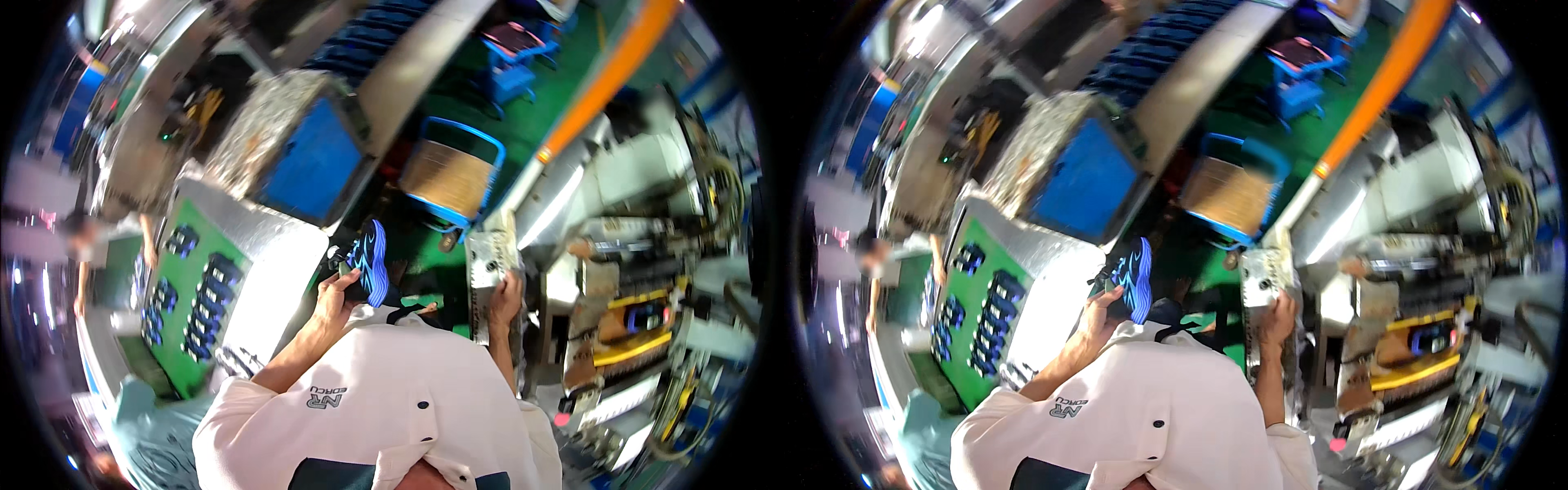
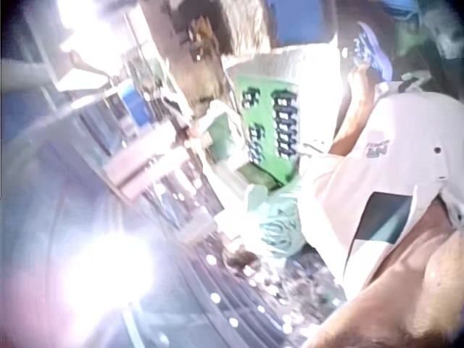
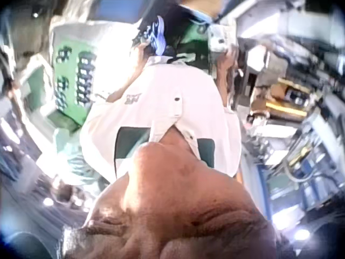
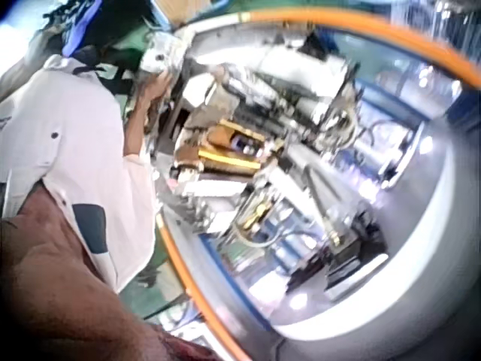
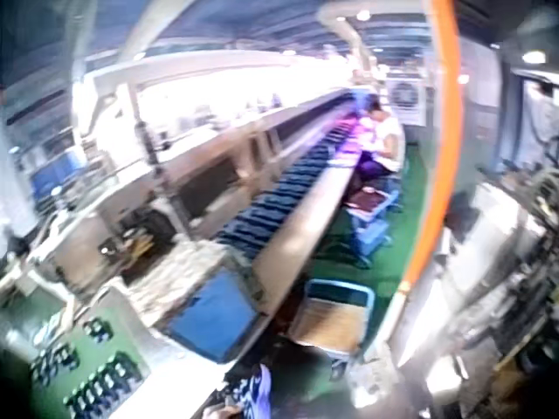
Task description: The person operates a footwear-lasting machine, placing shoe uppers and soles into the mechanism for bonding and then transferring the bonded footwear to a conveyor belt.
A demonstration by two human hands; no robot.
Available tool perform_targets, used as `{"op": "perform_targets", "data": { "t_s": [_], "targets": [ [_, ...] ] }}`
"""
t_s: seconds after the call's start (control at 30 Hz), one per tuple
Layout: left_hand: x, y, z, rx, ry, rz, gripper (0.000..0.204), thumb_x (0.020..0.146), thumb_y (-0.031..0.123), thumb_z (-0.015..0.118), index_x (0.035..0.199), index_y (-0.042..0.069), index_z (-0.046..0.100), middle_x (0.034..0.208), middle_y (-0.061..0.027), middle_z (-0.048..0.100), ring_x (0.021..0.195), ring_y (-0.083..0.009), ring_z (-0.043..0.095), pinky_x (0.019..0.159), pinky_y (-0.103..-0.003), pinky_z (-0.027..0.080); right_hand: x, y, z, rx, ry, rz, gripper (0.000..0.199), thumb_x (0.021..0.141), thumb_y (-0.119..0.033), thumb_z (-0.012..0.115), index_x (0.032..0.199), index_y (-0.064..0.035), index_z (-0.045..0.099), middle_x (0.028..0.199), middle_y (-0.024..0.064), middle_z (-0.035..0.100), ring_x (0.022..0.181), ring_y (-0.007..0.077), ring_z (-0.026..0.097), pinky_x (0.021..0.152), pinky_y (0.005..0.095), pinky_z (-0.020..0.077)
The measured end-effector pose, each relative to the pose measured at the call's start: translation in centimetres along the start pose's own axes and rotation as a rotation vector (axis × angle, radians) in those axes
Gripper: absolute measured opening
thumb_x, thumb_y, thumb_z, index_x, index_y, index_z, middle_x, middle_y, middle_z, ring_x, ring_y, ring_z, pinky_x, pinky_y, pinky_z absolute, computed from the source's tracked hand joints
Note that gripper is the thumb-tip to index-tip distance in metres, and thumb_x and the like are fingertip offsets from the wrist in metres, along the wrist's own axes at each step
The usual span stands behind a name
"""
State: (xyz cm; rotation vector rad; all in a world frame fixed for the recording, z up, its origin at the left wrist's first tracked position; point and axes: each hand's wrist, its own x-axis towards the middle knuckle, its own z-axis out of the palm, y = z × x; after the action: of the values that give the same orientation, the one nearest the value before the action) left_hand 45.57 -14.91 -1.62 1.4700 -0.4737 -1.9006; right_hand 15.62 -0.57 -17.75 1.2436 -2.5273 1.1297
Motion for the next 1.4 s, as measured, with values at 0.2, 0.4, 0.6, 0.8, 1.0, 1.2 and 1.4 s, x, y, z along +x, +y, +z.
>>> {"op": "perform_targets", "data": {
  "t_s": [0.2,0.4,0.6,0.8,1.0,1.2,1.4],
  "targets": [
    [4.6,2.3,-11.7,-0.201,0.371,0.150,0.025,0.080,0.012,0.065,0.102,0.003,0.058,0.091,-0.0098,0.064,0.079,-0.0241,0.064,0.068,-0.042,0.054,4.9,-1.5,-0.8,0.056,0.280,-0.142,0.022,0.081,-0.002,0.053,0.101,0.0007,0.061,0.091,0.0132,0.062,0.077,0.0274,0.055,0.071,0.0337,0.0449],
    [13.3,9.3,-25.4,-0.068,0.689,0.372,0.035,0.070,0.011,0.073,0.098,-0.002,0.058,0.087,-0.0106,0.064,0.074,-0.0230,0.064,0.064,-0.036,0.055,14.4,-15.1,0.8,0.293,0.173,-0.040,0.023,0.084,0.002,0.055,0.106,0.0013,0.060,0.088,0.0085,0.061,0.075,0.0149,0.056,0.068,0.0261,0.0462],
    [25.5,9.4,-40.6,0.243,0.896,0.574,0.038,0.070,0.015,0.074,0.095,-0.005,0.054,0.073,-0.0056,0.054,0.064,-0.0151,0.048,0.061,-0.030,0.040,23.9,-38.8,4.0,0.391,0.073,-0.538,0.011,0.085,0.005,0.058,0.095,0.0018,0.061,0.092,0.0101,0.062,0.080,0.0156,0.059,0.071,0.0255,0.0480],
    [30.7,9.6,-39.9,0.662,0.915,0.732,0.078,0.077,0.026,0.068,0.132,-0.012,0.027,0.115,-0.0305,0.047,0.106,-0.0432,0.047,0.095,-0.044,0.035,28.5,-64.9,8.1,0.530,-0.038,-1.045,0.012,0.079,0.006,0.059,0.089,0.0023,0.062,0.087,0.0087,0.063,0.079,0.0174,0.059,0.073,0.0256,0.0475],
    [33.9,6.7,-42.9,0.650,0.818,0.400,0.066,0.083,0.025,0.063,0.131,-0.010,0.033,0.116,-0.0286,0.050,0.109,-0.0398,0.049,0.097,-0.041,0.034,28.1,-87.2,18.3,0.467,-0.429,-1.257,0.020,0.080,-0.007,0.066,0.098,0.0007,0.061,0.090,0.0057,0.065,0.086,0.0120,0.061,0.075,0.0246,0.0483],
    [31.4,4.8,-47.6,0.614,0.872,0.368,0.066,0.083,0.024,0.064,0.131,-0.009,0.034,0.119,-0.0276,0.050,0.110,-0.0394,0.048,0.097,-0.041,0.035,22.2,-103.9,26.6,0.115,-0.782,-1.294,0.050,0.069,-0.041,0.069,0.092,0.0037,0.064,0.087,0.0152,0.066,0.079,0.0227,0.064,0.074,0.0309,0.0505],
    [31.1,3.5,-47.9,0.608,0.921,0.343,0.066,0.083,0.024,0.064,0.131,-0.009,0.035,0.122,-0.0266,0.049,0.112,-0.0390,0.048,0.097,-0.041,0.035,23.0,-107.5,35.1,0.523,-0.719,-1.384,0.060,0.061,-0.043,0.075,0.096,0.0051,0.062,0.094,0.0209,0.065,0.086,0.0258,0.064,0.077,0.0329,0.0512]
  ]
}}
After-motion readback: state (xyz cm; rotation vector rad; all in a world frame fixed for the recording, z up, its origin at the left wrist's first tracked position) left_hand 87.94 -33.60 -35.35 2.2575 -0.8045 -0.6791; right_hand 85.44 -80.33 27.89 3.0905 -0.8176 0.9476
